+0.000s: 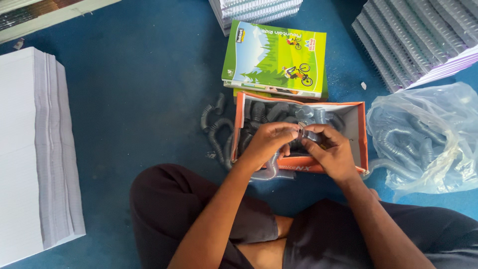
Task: The person sits on the floor and repeatedly picks up gray corrugated hoses from a box, cuts them into shorter pieces using yellow-handled pliers, and places the cut pieces back into the box. The process is repeated multiple times.
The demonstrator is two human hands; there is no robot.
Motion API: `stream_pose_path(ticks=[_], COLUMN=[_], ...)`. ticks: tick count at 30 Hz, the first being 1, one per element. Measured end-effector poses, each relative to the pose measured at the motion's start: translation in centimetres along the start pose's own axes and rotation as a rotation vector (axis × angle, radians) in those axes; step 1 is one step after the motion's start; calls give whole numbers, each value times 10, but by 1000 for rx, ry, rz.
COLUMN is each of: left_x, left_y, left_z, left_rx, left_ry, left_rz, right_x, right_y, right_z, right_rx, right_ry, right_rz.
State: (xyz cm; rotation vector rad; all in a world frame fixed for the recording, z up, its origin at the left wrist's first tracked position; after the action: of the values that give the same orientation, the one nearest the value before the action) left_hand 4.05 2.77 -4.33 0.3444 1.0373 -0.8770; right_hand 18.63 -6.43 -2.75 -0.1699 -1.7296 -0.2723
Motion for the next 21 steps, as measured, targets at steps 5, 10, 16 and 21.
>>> stream_pose_path(ticks=[5, 10, 16, 21], left_x=[0, -3, -6, -4], left_y=[1, 0, -3, -2], left_z=[2, 5, 6, 4], left_rx=[-53, -152, -127, -56], left_ry=[112, 378, 344, 171], left_rz=[52, 106, 94, 64], right_x=[1, 24, 19, 3], right_y=[0, -1, -2, -2], right_z=[2, 8, 5, -1], right_rx=[38, 88, 52, 14], right_ry=[-45, -254, -313, -108], right_rz=[44, -234, -150, -16])
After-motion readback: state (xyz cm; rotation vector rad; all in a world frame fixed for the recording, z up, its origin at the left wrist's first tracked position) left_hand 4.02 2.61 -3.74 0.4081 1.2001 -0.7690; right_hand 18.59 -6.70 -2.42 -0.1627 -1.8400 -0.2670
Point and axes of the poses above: each hand's wrist, its own y-axis towards the middle knuckle, its own z-axis out of the palm, x = y × z, the point moved 6 cm from there along y, towards the middle knuckle, and after that the axes turned 7 degrees about -y, right-handed, at the moved point
